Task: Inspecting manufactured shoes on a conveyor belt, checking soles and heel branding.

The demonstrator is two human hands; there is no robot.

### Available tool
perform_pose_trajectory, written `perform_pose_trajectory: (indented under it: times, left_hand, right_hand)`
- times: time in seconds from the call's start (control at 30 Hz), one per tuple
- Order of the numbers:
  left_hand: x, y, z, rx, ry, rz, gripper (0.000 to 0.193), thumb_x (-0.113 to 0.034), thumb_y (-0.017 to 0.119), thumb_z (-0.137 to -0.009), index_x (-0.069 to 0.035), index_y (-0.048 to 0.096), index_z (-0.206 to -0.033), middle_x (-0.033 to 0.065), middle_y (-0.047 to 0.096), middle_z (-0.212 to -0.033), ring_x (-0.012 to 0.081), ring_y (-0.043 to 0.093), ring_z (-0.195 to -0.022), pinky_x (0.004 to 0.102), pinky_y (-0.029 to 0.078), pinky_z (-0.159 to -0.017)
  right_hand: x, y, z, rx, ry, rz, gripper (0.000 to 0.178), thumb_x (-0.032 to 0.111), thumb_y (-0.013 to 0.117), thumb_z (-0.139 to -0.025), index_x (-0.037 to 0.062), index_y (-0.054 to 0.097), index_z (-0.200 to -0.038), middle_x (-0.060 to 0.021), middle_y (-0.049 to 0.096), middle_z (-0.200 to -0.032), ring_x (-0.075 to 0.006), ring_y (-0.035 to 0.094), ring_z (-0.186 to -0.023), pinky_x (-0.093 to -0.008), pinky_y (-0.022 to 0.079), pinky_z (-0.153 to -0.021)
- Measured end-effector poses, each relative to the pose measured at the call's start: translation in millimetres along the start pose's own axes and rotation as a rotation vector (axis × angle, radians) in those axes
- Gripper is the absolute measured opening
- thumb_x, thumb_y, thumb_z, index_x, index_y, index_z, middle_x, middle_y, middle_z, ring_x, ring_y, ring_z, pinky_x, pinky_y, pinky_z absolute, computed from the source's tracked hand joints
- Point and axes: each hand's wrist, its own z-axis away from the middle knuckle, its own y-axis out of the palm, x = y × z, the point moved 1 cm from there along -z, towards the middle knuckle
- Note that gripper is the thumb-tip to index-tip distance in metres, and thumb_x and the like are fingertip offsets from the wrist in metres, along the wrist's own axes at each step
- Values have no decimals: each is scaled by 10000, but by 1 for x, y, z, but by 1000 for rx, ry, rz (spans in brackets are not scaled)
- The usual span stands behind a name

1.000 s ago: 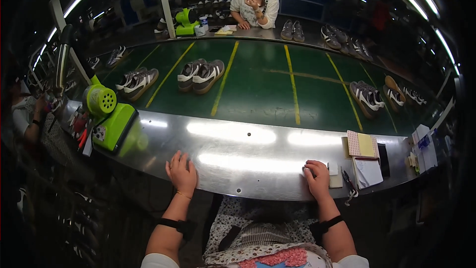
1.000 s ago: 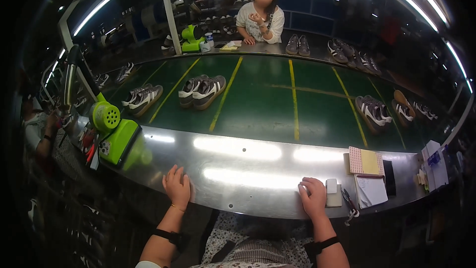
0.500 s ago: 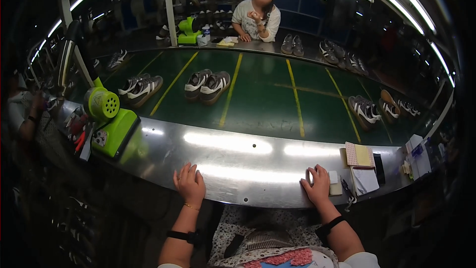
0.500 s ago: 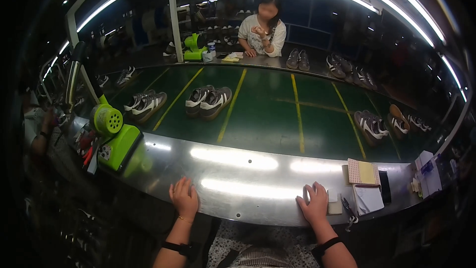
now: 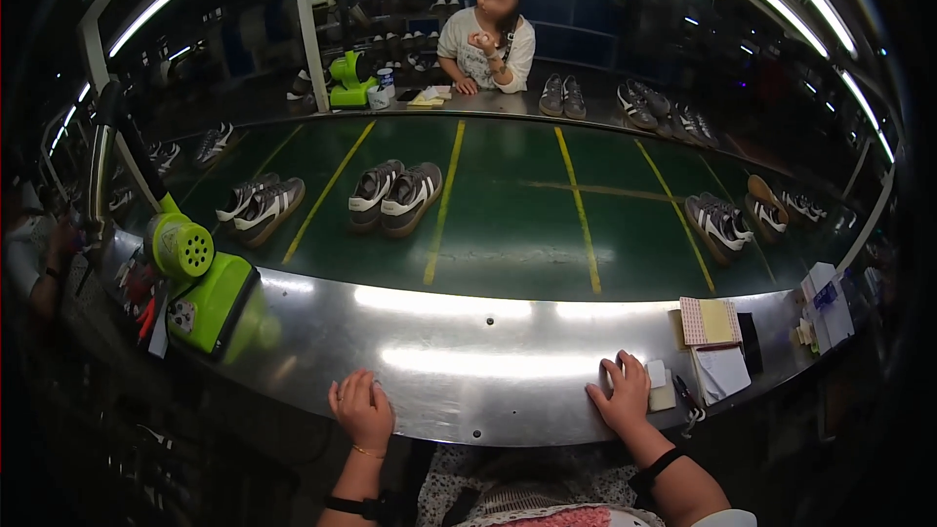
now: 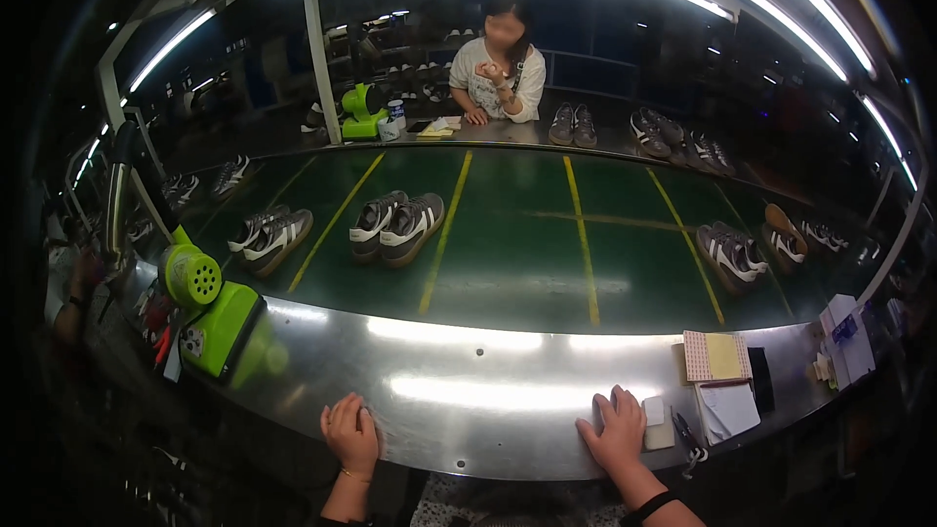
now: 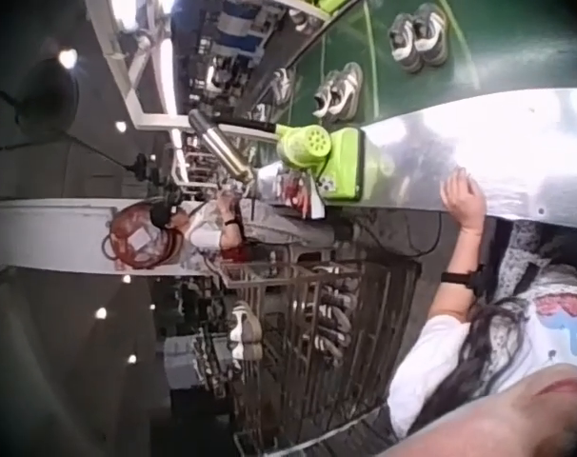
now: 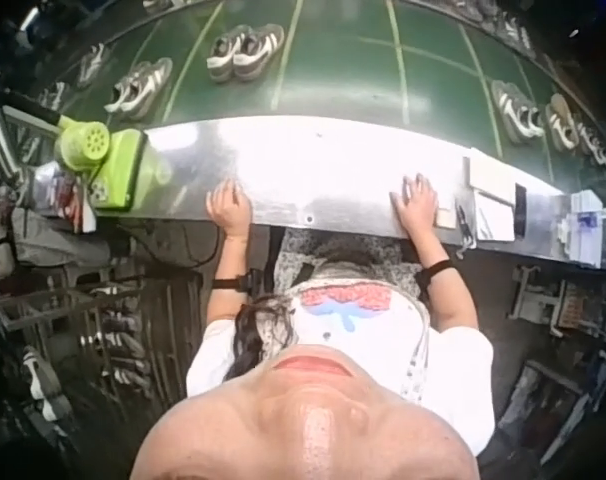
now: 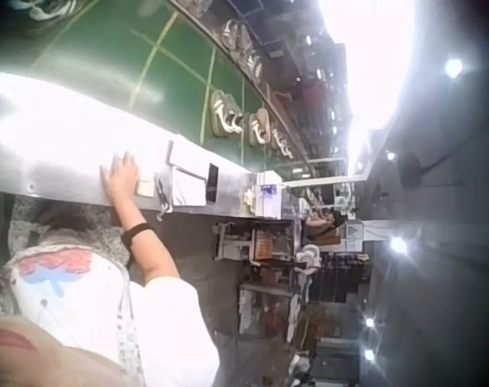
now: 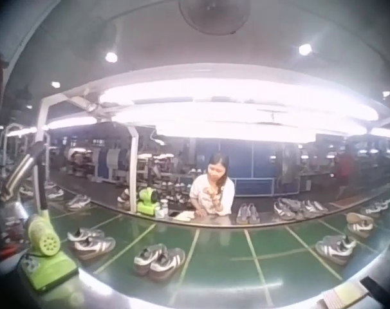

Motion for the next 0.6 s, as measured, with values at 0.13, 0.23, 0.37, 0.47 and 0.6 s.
perform_pose_trajectory:
  times: [0.13, 0.23, 0.37, 0.47, 0.6]
  left_hand:
    - [-1, 0, 0, 6, -34, -23, 163, -96, 573, -754, -49, 640, -895, 98, 635, -1009, 250, 575, -989, 458, 299, -990]
    - [-2, 0, -3, 3, -26, -39, 164, -106, 578, -753, -60, 640, -897, 84, 637, -1007, 247, 578, -978, 431, 334, -963]
    - [0, 0, -5, 92, -59, -6, 196, -126, 591, -740, -86, 643, -924, 65, 629, -1007, 246, 565, -979, 399, 384, -902]
    - [0, 1, -5, 116, -2, -79, 212, -135, 593, -735, -94, 643, -938, 58, 614, -1015, 248, 547, -997, 393, 394, -883]
    - [-1, 3, -3, 134, 4, -117, 216, -140, 589, -739, -94, 642, -943, 54, 594, -1019, 254, 523, -1021, 401, 386, -890]
  right_hand:
    - [1, 2, -2, 19, 4, 2, 500, 372, 673, -720, 121, 544, -1134, -176, 395, -1304, -367, 320, -1237, -495, 223, -1023]
    - [2, 0, -1, 7, -6, -12, 502, 357, 673, -717, 117, 541, -1138, -177, 395, -1302, -367, 321, -1237, -495, 225, -1022]
    - [2, -1, 0, 6, -25, 12, 522, 348, 664, -726, 86, 529, -1156, -180, 384, -1304, -365, 321, -1236, -501, 222, -1024]
    - [2, 0, -1, 40, -25, 16, 524, 357, 643, -750, 73, 517, -1173, -184, 383, -1305, -367, 317, -1239, -507, 206, -1037]
    - [3, 0, -1, 54, -13, 15, 535, 380, 636, -761, 70, 513, -1179, -192, 375, -1314, -366, 310, -1244, -509, 192, -1044]
